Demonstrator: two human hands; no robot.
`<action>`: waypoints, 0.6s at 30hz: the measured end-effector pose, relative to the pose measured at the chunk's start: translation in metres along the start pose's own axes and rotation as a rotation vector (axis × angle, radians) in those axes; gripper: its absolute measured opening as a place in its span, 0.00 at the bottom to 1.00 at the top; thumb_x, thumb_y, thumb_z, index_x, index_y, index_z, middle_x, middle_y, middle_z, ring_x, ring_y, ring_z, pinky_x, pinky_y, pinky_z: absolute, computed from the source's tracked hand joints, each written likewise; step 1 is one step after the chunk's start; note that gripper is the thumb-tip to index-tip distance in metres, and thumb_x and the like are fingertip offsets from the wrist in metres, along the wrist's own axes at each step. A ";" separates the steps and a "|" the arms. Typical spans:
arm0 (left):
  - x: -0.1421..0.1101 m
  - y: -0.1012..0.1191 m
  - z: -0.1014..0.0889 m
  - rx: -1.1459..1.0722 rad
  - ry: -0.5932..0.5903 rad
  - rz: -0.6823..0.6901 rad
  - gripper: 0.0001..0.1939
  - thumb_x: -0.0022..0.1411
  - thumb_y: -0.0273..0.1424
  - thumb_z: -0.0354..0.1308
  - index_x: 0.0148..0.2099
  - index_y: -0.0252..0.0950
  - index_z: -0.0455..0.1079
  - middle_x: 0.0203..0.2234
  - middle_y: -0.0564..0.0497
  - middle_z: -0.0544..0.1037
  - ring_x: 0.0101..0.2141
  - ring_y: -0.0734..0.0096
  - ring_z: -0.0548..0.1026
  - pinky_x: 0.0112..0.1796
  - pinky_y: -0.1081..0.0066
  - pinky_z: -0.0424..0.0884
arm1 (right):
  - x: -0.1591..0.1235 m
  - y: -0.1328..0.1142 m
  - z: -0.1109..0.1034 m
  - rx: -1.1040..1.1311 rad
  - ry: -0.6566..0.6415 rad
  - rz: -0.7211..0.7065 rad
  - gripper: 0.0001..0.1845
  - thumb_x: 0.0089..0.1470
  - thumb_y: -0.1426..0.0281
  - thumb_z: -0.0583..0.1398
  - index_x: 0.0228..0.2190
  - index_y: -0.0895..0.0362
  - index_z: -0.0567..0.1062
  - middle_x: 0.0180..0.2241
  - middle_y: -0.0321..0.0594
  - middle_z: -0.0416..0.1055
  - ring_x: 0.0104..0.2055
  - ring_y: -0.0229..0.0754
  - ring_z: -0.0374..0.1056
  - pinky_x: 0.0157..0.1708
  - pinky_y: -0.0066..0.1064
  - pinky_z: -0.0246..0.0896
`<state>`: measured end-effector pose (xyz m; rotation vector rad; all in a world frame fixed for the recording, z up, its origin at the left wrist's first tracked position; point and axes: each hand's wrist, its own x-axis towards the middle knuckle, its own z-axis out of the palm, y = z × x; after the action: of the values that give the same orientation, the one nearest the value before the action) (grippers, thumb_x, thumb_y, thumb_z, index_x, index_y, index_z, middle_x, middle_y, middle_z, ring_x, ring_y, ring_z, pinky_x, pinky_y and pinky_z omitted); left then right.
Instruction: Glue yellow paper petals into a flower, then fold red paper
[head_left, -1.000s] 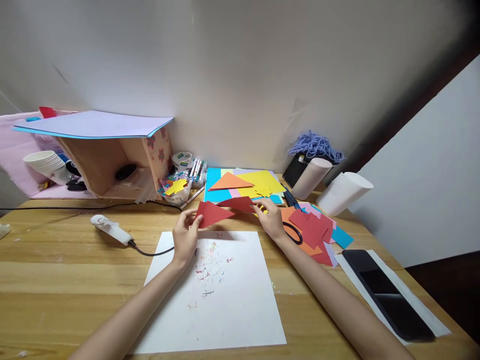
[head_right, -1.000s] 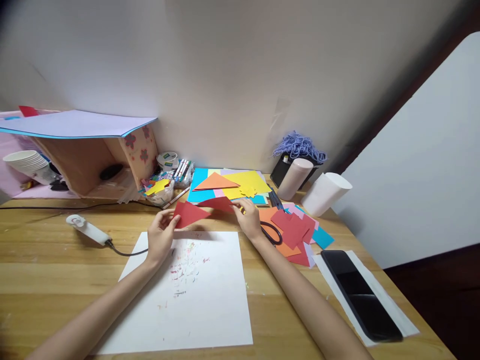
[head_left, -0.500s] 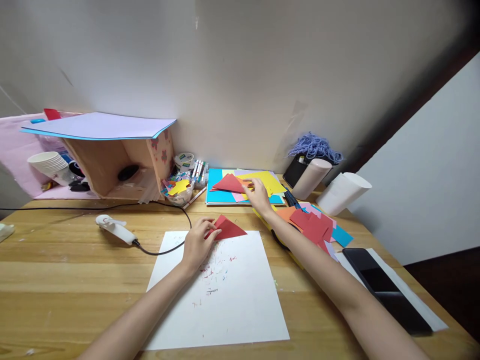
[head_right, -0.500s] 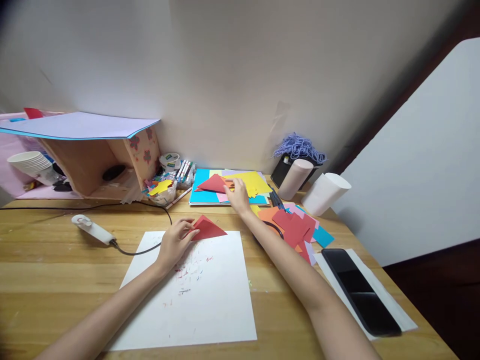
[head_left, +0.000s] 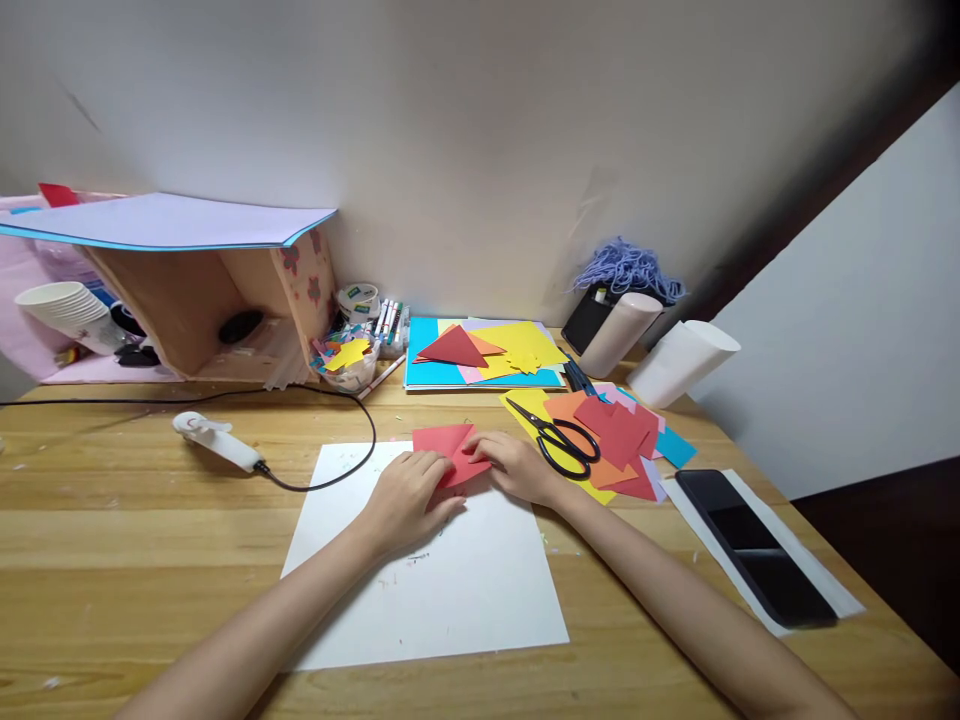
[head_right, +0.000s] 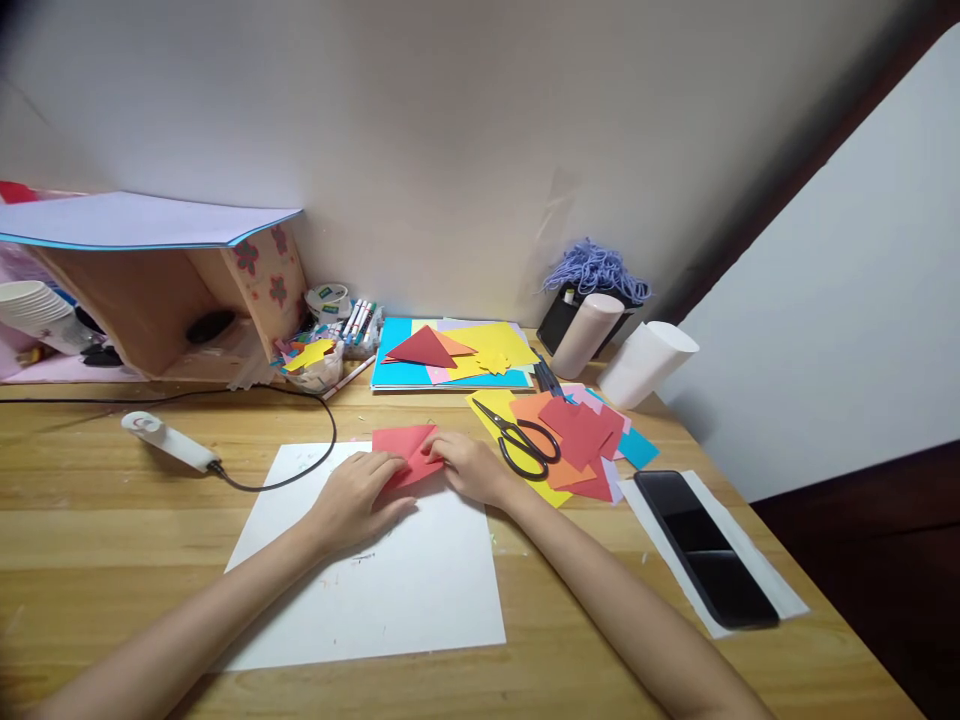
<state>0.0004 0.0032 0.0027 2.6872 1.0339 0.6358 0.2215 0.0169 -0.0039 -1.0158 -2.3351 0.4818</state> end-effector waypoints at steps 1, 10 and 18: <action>-0.002 0.000 -0.002 -0.007 -0.008 0.000 0.14 0.58 0.39 0.50 0.42 0.37 0.65 0.36 0.45 0.73 0.36 0.62 0.70 0.36 0.65 0.61 | -0.002 0.001 -0.002 0.019 -0.010 0.021 0.20 0.43 0.86 0.51 0.35 0.55 0.70 0.38 0.40 0.71 0.41 0.41 0.66 0.40 0.33 0.62; 0.000 -0.015 0.002 -0.258 0.036 -0.331 0.13 0.63 0.35 0.43 0.31 0.37 0.65 0.24 0.51 0.71 0.26 0.70 0.66 0.28 0.71 0.60 | 0.004 -0.007 0.004 0.093 0.198 0.350 0.11 0.54 0.63 0.54 0.24 0.55 0.66 0.23 0.34 0.67 0.25 0.37 0.61 0.24 0.28 0.55; 0.008 -0.012 0.008 -0.136 0.166 -0.398 0.05 0.57 0.32 0.50 0.32 0.36 0.63 0.33 0.47 0.67 0.36 0.65 0.66 0.37 0.66 0.64 | 0.008 -0.002 0.022 -0.109 0.266 0.411 0.11 0.53 0.65 0.56 0.22 0.55 0.63 0.26 0.38 0.64 0.30 0.41 0.60 0.29 0.31 0.56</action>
<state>0.0022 0.0176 -0.0063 2.2487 1.4580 0.8201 0.2022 0.0199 -0.0176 -1.5244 -1.9376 0.3470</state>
